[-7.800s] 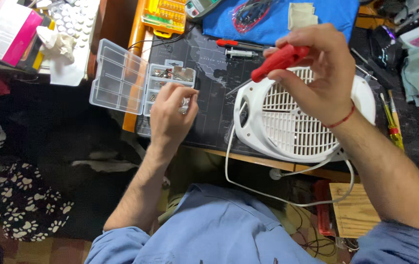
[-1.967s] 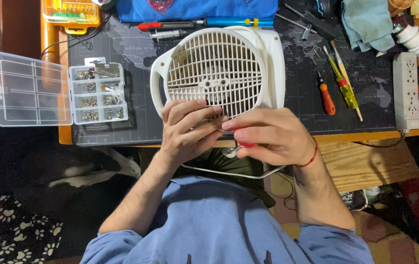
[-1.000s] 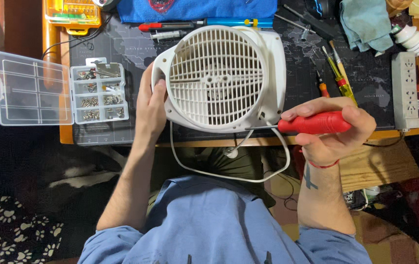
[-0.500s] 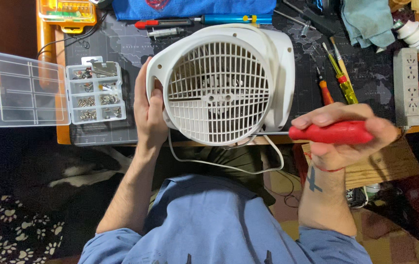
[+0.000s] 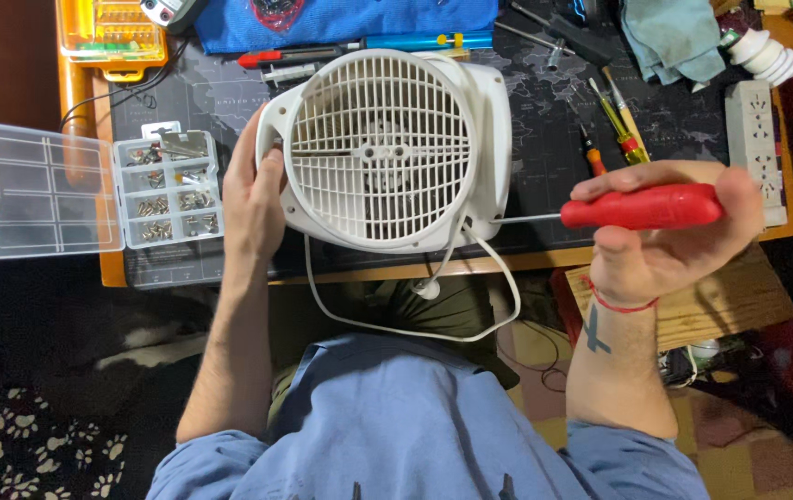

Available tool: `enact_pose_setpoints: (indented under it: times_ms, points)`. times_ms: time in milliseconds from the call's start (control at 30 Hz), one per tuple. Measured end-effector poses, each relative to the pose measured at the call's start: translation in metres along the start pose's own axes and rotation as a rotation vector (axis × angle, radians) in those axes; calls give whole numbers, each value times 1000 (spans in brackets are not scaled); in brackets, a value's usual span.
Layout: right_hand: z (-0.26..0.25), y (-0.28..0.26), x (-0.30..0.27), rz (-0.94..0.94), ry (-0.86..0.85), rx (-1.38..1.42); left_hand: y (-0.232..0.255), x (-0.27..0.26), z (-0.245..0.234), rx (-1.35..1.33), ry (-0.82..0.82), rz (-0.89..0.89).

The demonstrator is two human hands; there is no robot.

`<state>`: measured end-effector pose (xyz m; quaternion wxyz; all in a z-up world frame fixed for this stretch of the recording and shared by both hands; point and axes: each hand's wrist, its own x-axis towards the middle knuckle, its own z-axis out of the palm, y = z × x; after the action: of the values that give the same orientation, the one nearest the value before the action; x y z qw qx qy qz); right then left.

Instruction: The person uses a red-handled screwdriver to remove screws from the front grille of a white electric fan. They unscrew fasteners from multiple locations around the fan's perimeter and place the screws into a compartmentalized parts box on the workbench.

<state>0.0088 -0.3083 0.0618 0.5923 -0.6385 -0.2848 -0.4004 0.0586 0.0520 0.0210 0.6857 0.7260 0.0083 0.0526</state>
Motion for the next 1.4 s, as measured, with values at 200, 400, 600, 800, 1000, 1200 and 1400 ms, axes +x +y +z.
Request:
enact_pose_setpoints:
  times_ms: [200,400,600,800,1000,1200,1400]
  points:
    - [6,-4,6,-50,-26,-69,2,5,-8,246,-41,43]
    - [2,-6,6,-36,-20,-74,28,-16,8,516,146,443]
    - [1,-7,9,-65,-20,-95,39,-38,44,710,-84,809]
    - [-4,-6,4,-68,-10,-80,63,-52,69,1022,-358,808]
    - [-5,-4,-8,46,71,-26,74,-33,77,1029,-340,769]
    - [-8,2,-2,-55,-5,-39,73,-21,91,1005,-335,704]
    - [-13,4,-14,5,86,-47,77,-31,94,1189,-386,618]
